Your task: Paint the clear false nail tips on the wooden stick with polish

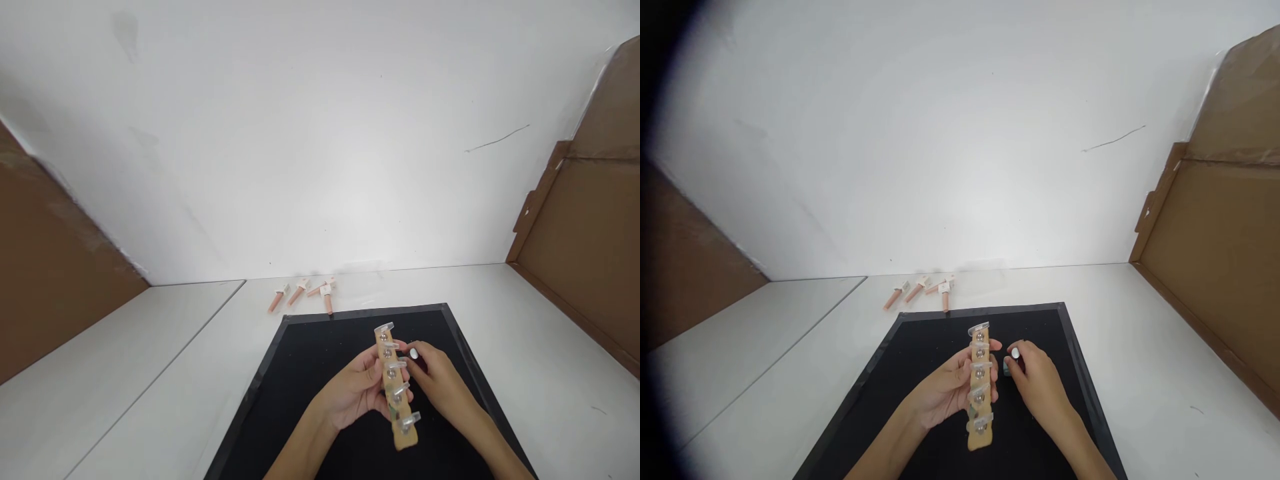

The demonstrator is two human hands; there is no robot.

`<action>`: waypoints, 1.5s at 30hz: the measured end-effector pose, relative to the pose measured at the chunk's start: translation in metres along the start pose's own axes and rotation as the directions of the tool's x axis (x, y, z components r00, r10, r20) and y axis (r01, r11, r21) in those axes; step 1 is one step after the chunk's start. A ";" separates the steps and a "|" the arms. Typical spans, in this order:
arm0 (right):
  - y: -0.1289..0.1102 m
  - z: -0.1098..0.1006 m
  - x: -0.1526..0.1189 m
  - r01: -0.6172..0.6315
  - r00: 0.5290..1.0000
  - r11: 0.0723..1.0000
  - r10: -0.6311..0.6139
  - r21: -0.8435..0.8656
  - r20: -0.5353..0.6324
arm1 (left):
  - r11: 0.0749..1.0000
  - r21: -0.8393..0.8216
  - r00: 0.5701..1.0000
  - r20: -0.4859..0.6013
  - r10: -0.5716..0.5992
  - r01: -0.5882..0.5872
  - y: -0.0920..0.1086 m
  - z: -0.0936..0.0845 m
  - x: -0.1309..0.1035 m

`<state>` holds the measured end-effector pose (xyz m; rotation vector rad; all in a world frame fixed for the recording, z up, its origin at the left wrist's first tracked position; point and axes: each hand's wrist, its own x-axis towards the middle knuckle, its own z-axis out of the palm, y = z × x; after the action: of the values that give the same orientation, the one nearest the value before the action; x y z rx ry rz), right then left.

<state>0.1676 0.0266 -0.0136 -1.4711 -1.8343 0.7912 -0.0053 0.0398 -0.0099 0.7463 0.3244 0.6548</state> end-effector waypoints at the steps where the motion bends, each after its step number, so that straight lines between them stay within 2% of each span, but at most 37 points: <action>1: 0.000 0.000 0.000 0.000 1.000 1.000 0.000 -0.002 0.001 | 1.000 0.002 1.000 -0.002 -0.004 0.004 0.000 -0.001 0.000; 7: -0.002 -0.005 0.001 0.007 1.000 1.000 -0.007 0.012 -0.010 | 1.000 -0.001 1.000 0.005 0.001 -0.001 0.000 -0.003 0.000; 17: -0.006 -0.019 0.000 -0.008 0.992 0.987 0.028 0.163 -0.121 | 1.000 0.003 0.999 0.024 -0.022 0.022 0.004 0.002 0.000; 28: 0.001 -0.015 0.000 -0.007 0.992 0.985 0.029 0.175 -0.121 | 0.999 -0.017 0.987 -0.160 0.029 -0.032 0.002 0.000 0.001; 37: 0.002 -0.015 -0.002 -0.009 0.992 0.985 0.032 0.174 -0.125 | 0.999 -0.030 0.973 -0.226 0.038 -0.045 0.001 0.003 0.001; 45: 0.001 -0.016 -0.001 -0.002 0.991 0.986 0.024 0.168 -0.131 | 0.998 -0.041 0.972 -0.232 0.030 -0.041 0.002 0.004 0.002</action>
<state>0.1807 0.0268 -0.0049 -1.3951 -1.6211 0.8132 -0.0023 0.0404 -0.0053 0.6341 0.5092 0.7826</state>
